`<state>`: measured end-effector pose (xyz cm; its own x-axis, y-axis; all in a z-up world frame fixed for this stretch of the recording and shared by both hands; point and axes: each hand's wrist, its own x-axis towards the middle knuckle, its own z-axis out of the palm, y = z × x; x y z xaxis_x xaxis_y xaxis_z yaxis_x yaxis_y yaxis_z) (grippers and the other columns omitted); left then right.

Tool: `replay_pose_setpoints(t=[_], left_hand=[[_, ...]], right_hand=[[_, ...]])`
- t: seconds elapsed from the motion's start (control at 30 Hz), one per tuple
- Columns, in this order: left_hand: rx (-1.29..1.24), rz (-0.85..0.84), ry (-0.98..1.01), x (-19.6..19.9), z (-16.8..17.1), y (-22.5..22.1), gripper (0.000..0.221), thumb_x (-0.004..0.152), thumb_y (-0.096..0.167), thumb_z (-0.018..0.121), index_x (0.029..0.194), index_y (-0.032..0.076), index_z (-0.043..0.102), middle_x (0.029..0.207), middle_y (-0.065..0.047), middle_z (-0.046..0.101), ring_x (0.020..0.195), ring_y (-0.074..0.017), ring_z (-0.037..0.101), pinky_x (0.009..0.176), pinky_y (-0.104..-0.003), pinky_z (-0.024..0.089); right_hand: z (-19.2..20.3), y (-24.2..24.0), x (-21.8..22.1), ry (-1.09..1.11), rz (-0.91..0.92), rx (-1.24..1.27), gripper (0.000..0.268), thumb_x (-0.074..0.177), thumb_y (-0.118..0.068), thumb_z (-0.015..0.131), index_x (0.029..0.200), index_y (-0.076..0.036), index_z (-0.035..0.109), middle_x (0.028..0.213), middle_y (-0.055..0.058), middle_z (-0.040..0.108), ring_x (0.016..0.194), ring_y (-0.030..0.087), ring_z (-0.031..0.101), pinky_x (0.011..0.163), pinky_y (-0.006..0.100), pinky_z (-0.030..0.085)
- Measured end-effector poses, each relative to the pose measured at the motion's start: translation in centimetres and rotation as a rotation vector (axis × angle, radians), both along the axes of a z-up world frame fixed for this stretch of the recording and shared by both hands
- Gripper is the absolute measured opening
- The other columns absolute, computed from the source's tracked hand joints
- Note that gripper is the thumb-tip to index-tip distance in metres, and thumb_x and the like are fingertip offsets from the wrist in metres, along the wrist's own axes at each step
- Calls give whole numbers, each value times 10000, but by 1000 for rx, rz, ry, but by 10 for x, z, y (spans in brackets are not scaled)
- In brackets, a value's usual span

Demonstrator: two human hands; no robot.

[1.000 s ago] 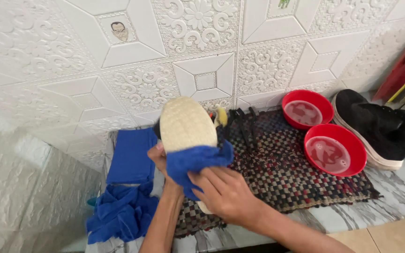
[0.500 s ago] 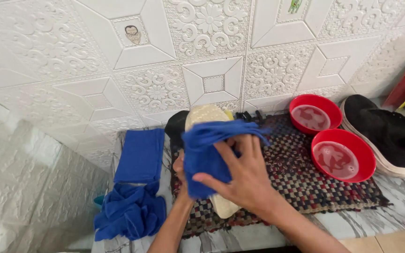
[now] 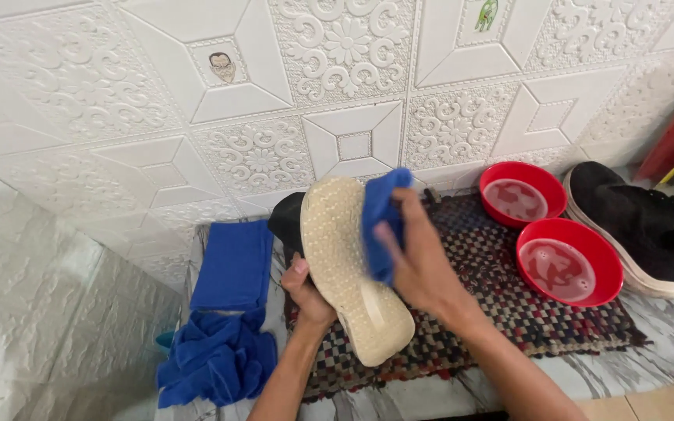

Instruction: Scrubbing the white sole of a black sneaker with a brush and soapy water, then wiping it with a blue cloth.

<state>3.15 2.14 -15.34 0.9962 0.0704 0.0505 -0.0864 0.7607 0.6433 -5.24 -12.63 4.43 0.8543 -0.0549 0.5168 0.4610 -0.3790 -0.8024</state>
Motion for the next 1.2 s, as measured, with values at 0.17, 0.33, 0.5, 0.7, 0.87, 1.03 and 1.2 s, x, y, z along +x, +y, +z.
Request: replay_pose_setpoints(t=[0.17,0.33,0.5,0.7,0.87,1.03,1.2], left_hand=[[-22,30,-57,-51,115,-15,254,823,442,560,889,202,508,870,-56,559,842,-198,566,821,-327,518],[102,45,-162,20,-46,8,216,870,364,585,829,212,438,806,-27,495,758,-175,500,739,-314,485],[65,25,-191,27,-62,9,288,902,396,554,791,223,352,730,-48,442,704,-164,478,683,-291,425],[116,-188,-361,0,-23,9,407,949,457,578,687,256,340,694,109,394,636,-42,352,547,-299,330],[140,-45,-313,8,-44,8,274,930,299,582,771,225,372,742,44,394,688,-108,405,627,-306,396],[99,-69,-215,35,-100,6,205,822,288,616,820,193,434,764,-36,476,704,-180,461,689,-329,489],[103,-70,-155,44,-102,16,242,901,341,585,823,215,394,701,-68,440,648,-193,473,612,-325,450]], right_hand=[[-6,1,1,162,-44,-93,536,1003,-390,724,1306,-11,496,838,295,607,769,439,680,658,566,514],[-34,-21,26,-62,-146,-107,269,1141,-232,561,1122,31,617,624,239,604,531,362,626,520,438,483],[-5,-48,29,-257,-335,30,280,1212,-219,438,1066,-89,638,797,152,669,762,222,617,761,415,519],[20,-9,-14,-9,-41,-450,1170,796,-638,835,1637,-36,287,1402,169,456,1323,339,478,1137,528,427],[16,-26,8,-138,-9,-435,689,984,-422,697,1487,-7,474,1223,219,630,1135,415,653,977,532,544],[-3,-48,39,-237,-63,-425,284,1088,-202,639,1313,-29,638,942,201,715,950,430,753,826,492,608],[2,-62,57,-198,-273,-219,144,1137,-169,600,1250,-116,672,831,241,707,829,362,761,724,519,538]])
